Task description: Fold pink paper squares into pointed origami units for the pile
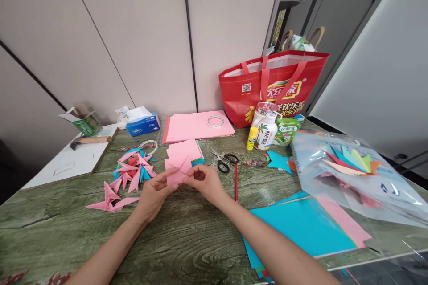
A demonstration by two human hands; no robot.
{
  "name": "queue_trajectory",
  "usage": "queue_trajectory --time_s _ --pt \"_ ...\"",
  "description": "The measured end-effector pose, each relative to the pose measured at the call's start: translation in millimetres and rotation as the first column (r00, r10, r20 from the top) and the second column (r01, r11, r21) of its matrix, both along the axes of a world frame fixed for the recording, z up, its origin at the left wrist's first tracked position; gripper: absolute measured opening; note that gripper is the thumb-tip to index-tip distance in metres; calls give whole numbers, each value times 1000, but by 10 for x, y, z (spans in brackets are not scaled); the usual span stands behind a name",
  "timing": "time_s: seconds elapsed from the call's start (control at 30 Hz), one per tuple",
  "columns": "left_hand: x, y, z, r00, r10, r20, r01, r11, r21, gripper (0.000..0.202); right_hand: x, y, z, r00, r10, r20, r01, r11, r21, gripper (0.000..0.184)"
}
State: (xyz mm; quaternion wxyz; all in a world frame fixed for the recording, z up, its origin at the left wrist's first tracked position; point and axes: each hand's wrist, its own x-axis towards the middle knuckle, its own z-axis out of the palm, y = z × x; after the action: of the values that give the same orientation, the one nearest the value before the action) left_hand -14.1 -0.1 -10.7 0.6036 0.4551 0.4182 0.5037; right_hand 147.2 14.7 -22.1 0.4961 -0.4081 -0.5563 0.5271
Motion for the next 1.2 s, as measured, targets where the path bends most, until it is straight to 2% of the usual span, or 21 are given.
queue_trajectory --time_s 0.23,0.4,0.73,0.97,1.2 --pt "18 13 -10 997 70 15 -70 997 17 35 -20 -33 21 1000 9 -22 -7 997 83 23" --pt "12 15 4 996 93 5 -93 995 30 38 -14 -45 31 998 -14 62 2 983 181 16" --pt "-25 33 -94 991 121 -58 -117 991 69 49 -26 -29 -11 999 -43 17 40 991 128 19" --pt "-16 21 -99 995 94 -35 -91 994 66 45 -22 -36 -20 999 -52 14 49 991 125 18" --pt "-20 19 -106 991 120 -52 -117 992 55 47 -33 -47 1 997 -70 14 67 992 111 20"
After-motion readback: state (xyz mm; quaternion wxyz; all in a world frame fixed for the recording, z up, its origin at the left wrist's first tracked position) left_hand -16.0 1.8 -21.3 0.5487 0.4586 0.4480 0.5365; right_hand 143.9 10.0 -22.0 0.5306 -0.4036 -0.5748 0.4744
